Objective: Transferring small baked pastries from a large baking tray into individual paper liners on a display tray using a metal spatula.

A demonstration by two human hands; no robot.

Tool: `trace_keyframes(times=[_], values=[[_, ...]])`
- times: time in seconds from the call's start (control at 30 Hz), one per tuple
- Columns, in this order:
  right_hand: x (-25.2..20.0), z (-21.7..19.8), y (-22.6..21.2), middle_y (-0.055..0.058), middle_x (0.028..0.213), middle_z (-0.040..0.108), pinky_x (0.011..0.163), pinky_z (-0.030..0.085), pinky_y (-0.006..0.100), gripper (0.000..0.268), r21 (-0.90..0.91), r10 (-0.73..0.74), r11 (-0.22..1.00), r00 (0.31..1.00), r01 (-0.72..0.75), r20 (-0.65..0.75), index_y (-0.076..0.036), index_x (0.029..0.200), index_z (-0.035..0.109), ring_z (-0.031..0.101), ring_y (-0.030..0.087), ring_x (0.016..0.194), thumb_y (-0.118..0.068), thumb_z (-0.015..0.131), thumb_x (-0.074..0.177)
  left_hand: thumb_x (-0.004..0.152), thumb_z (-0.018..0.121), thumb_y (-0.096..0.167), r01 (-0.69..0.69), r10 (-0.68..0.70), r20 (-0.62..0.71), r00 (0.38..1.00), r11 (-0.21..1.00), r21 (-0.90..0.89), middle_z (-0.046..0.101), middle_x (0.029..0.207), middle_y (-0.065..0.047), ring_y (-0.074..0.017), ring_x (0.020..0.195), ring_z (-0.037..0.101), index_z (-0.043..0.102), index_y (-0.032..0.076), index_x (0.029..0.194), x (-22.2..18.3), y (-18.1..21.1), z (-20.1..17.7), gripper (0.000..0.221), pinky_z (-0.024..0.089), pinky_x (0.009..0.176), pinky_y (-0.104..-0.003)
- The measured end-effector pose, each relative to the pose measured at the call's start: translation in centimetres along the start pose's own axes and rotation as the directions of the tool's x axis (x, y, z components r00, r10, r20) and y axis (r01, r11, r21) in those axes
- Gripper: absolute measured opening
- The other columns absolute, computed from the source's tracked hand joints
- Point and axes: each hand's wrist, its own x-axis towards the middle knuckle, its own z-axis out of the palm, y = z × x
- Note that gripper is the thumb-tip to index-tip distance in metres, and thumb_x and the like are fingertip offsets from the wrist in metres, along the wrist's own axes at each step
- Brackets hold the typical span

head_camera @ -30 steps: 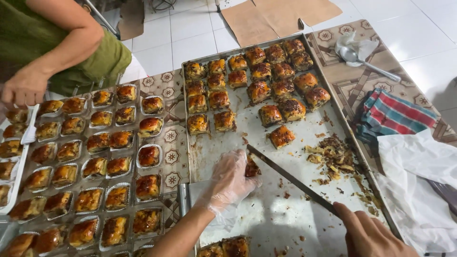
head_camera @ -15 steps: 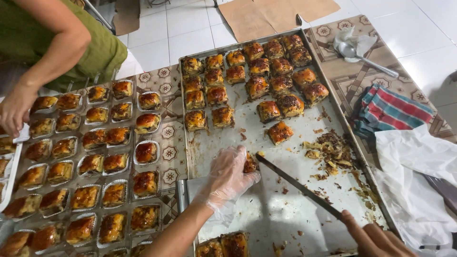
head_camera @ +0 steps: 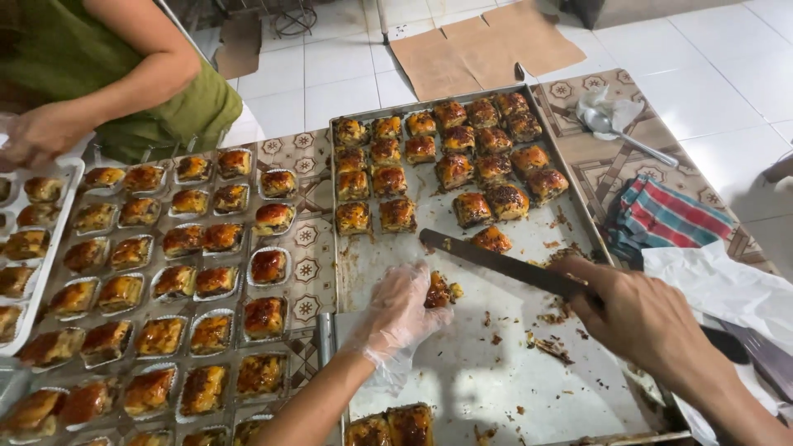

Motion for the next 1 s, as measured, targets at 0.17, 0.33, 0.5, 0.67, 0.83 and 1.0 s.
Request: trace_keyframes(times=[0.17, 0.33, 0.5, 0.67, 0.83, 1.0], values=[[2.9, -1.1, -0.6, -0.006, 0.075, 0.079, 0.04, 0.042, 0.021, 0.036, 0.004, -0.04, 0.999, 0.999, 0.04, 0.016, -0.04, 0.134, 0.059, 0.055, 0.007, 0.044, -0.027, 0.051, 0.101, 0.093, 0.049, 0.065, -0.123, 0.121, -0.119, 0.986, 0.992, -0.013, 0.026, 0.16, -0.026, -0.044, 0.148, 0.023, 0.017, 0.001, 0.157, -1.0, -1.5, 0.4, 0.095, 0.012, 0.122, -0.054], [3.3, -1.6, -0.5, -0.008, 0.078, 0.08, 0.042, 0.043, 0.019, 0.022, -0.007, -0.061, 0.998, 0.996, 0.061, 0.066, -0.036, 0.12, 0.067, 0.056, 0.004, 0.045, -0.033, 0.055, 0.102, 0.099, 0.015, 0.06, -0.046, 0.037, 0.107, 0.994, 0.996, 0.075, -0.012, 0.168, -0.014, -0.0313, 0.155, -0.011, -0.008, 0.01, 0.158, -1.3, -0.7, -0.5, 0.081, -0.005, 0.125, -0.045], [-1.0, -5.8, 0.3, -0.025, 0.082, 0.075, 0.052, 0.056, 0.008, 0.032, -0.432, 0.052, 0.901, 0.976, 0.046, 0.211, -0.065, 0.13, 0.046, 0.065, -0.006, 0.058, -0.056, 0.046, 0.099, 0.098, 0.059, 0.047, -0.105, 0.097, -0.112, 0.989, 0.992, -0.069, 0.054, 0.1, -0.009, -0.0262, 0.098, 0.056, 0.051, 0.009, 0.112, -0.8, 0.8, -1.3, 0.041, 0.048, 0.102, -0.047], [-2.8, -0.4, 7.4, -0.021, 0.076, 0.079, 0.071, 0.065, 0.014, 0.039, -0.337, 0.055, 0.939, 0.998, -0.064, -0.035, -0.063, 0.125, 0.053, 0.077, -0.004, 0.063, -0.039, 0.054, 0.094, 0.09, 0.062, 0.052, 0.029, -0.016, 0.071, 0.997, 0.981, -0.191, 0.022, 0.158, -0.024, -0.0444, 0.148, 0.013, 0.018, 0.008, 0.157, -1.0, -0.6, -1.7, 0.091, 0.007, 0.121, -0.058], [-5.3, -2.2, 2.0, -0.03, 0.097, 0.071, 0.062, 0.061, 0.017, 0.045, -0.521, 0.124, 0.85, 0.991, -0.085, 0.041, -0.067, 0.14, 0.03, 0.078, -0.001, 0.073, -0.054, 0.037, 0.097, 0.101, 0.026, 0.047, -0.041, 0.039, -0.014, 0.999, 0.978, -0.206, 0.009, 0.167, -0.017, -0.0341, 0.155, 0.003, 0.018, 0.02, 0.158, 2.1, -9.4, 7.8, 0.064, 0.0, 0.124, -0.05], [-5.4, -2.5, 0.3, -0.014, 0.102, 0.071, 0.069, 0.065, 0.039, 0.051, -0.442, 0.053, 0.897, 0.997, -0.024, 0.053, -0.056, 0.144, 0.03, 0.08, 0.02, 0.08, -0.05, 0.045, 0.096, 0.092, 0.003, 0.065, -0.024, 0.018, -0.02, 1.0, 0.935, -0.354, 0.0, 0.17, -0.006, -0.0277, 0.156, -0.005, 0.018, 0.031, 0.159, 1.1, -8.9, 7.4, 0.076, -0.009, 0.123, -0.049]])
